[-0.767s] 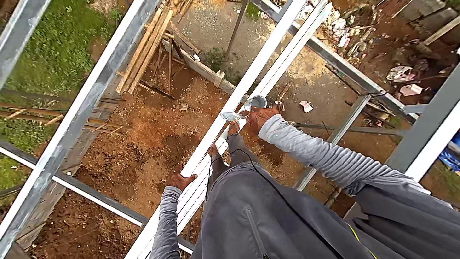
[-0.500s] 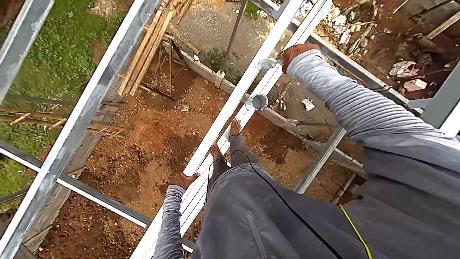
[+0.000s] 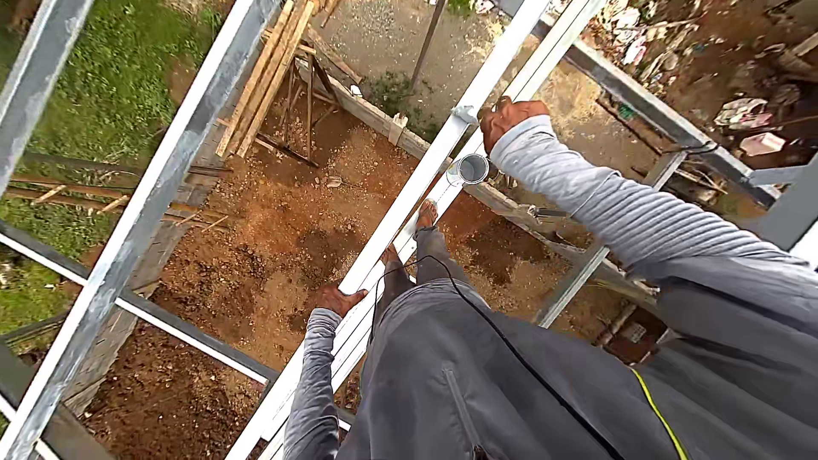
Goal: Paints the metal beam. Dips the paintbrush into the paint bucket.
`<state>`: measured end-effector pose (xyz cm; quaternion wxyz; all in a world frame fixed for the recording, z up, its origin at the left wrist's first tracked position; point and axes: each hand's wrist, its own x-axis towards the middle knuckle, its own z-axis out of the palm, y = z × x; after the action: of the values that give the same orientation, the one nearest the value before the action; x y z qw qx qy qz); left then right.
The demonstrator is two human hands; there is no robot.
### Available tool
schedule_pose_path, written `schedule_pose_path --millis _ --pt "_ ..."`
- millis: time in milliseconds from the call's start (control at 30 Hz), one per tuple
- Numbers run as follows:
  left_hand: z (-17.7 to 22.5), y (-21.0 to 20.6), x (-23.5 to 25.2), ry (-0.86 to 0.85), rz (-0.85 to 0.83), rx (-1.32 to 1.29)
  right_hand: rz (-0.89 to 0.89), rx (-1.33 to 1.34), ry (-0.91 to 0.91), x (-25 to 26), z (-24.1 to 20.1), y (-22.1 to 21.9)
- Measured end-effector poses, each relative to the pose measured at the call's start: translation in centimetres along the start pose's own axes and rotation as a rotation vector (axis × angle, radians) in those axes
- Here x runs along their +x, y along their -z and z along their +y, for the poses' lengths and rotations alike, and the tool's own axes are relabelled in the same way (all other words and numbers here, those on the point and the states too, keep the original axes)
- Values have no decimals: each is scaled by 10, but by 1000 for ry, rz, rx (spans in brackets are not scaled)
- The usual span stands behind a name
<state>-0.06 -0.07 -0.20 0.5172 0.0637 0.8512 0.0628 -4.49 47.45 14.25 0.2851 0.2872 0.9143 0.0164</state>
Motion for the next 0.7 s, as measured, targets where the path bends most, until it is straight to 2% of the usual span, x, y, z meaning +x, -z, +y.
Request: schedule_pose_path --millis 167,333,500,700 --pt "0 0 0 -12 -9 -11 -227 -43 270 -102 -78 -27" --pt "-1 0 0 -23 -10 -35 -309 -68 403 -138 -107 -26" --pt "-1 2 0 -19 -30 -32 -313 -80 344 -82 -91 -16" --pt "-2 1 -1 -29 -27 -30 -142 -188 29 14 -44 34"
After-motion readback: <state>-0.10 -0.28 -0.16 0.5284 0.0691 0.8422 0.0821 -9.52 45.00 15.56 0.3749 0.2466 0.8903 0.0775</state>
